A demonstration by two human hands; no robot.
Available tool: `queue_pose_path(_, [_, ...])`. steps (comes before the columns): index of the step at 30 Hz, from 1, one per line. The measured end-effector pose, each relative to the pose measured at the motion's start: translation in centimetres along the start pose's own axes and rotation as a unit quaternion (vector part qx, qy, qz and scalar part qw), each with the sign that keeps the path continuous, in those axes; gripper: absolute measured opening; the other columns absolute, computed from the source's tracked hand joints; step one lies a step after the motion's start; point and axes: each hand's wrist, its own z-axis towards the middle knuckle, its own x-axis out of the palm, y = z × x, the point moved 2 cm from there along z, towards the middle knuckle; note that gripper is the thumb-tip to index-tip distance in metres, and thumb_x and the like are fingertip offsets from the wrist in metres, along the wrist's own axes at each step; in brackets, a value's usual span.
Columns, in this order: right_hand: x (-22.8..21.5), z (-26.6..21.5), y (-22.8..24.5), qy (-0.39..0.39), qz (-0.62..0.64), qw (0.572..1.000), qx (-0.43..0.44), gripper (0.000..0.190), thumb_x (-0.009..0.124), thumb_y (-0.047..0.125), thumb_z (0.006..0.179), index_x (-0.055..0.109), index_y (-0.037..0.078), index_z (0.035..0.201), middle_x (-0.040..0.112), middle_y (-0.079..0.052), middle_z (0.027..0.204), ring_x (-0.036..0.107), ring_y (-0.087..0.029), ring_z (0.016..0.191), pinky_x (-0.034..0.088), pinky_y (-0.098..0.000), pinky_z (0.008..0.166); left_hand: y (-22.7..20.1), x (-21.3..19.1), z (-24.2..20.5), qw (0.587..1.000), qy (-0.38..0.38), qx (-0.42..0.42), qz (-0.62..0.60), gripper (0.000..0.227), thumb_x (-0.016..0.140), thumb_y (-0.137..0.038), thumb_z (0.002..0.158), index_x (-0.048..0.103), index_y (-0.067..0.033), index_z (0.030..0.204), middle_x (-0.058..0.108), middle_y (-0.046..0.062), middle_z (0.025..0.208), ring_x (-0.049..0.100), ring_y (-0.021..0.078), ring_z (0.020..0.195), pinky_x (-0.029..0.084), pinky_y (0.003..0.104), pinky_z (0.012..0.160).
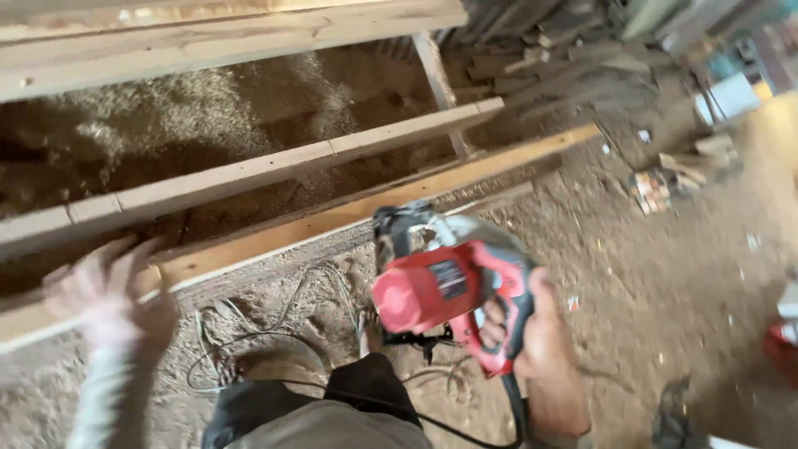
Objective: Cutting wooden planks to size using a handheld circular saw in a workshop environment.
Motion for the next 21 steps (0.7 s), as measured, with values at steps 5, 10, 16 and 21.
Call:
queue_pose_path(5, [-3.9,8.2,8.7,0.055,-0.021,0.998,-0.028,0.081,0.044,0.093,0.094,0.055,0.014,0.086,0.043,-0.001,0.062,0.035,-0.014,0.043,0.029,-0.0328,0.044,-23.7,5.5,5.1,0.975,0.077,0.053,-0.203,0.061,0.077,-0.042,0.096,0.061,-0.0229,0.152,0.058,0.007,0.155,0.048,0.0282,0.146,0.021,0.064,0.126])
queue_pose_path(10, [-3.0,11.7,14.1,0.141,-0.113,0.984,0.013,0.083,0.041,0.092,0.096,0.059,0.013,0.082,0.045,0.0,0.059,0.047,-0.018,0.044,0.043,-0.0407,0.049,-30.5,16.6,4.6,0.976,0.143,-0.033,-0.16,0.086,0.075,-0.074,0.083,0.053,-0.0268,0.152,0.058,0.007,0.142,0.047,0.0301,0.145,0.015,0.068,0.13])
queue_pose_path(16, [-3.0,15.1,16.8,0.176,-0.143,0.973,0.039,0.081,0.045,0.088,0.092,0.07,0.012,0.106,0.046,0.001,0.061,0.047,-0.017,0.045,0.04,-0.0378,0.048,-30.6,16.8,5.1,0.983,0.153,-0.017,-0.099,0.116,0.073,-0.097,0.059,0.053,-0.0309,0.152,0.059,0.007,0.134,0.047,0.0306,0.136,0.016,0.065,0.128])
queue_pose_path(21, [-1.1,15.0,17.2,0.173,-0.132,0.975,0.048,0.079,0.05,0.082,0.087,0.073,0.01,0.11,0.043,0.001,0.059,0.042,-0.013,0.043,0.036,-0.0303,0.044,-31.1,13.2,7.7,0.916,0.393,-0.023,-0.084,0.139,0.063,-0.101,0.061,0.012,-0.0322,0.171,0.016,0.026,0.176,0.01,0.0488,0.163,-0.009,0.07,0.126])
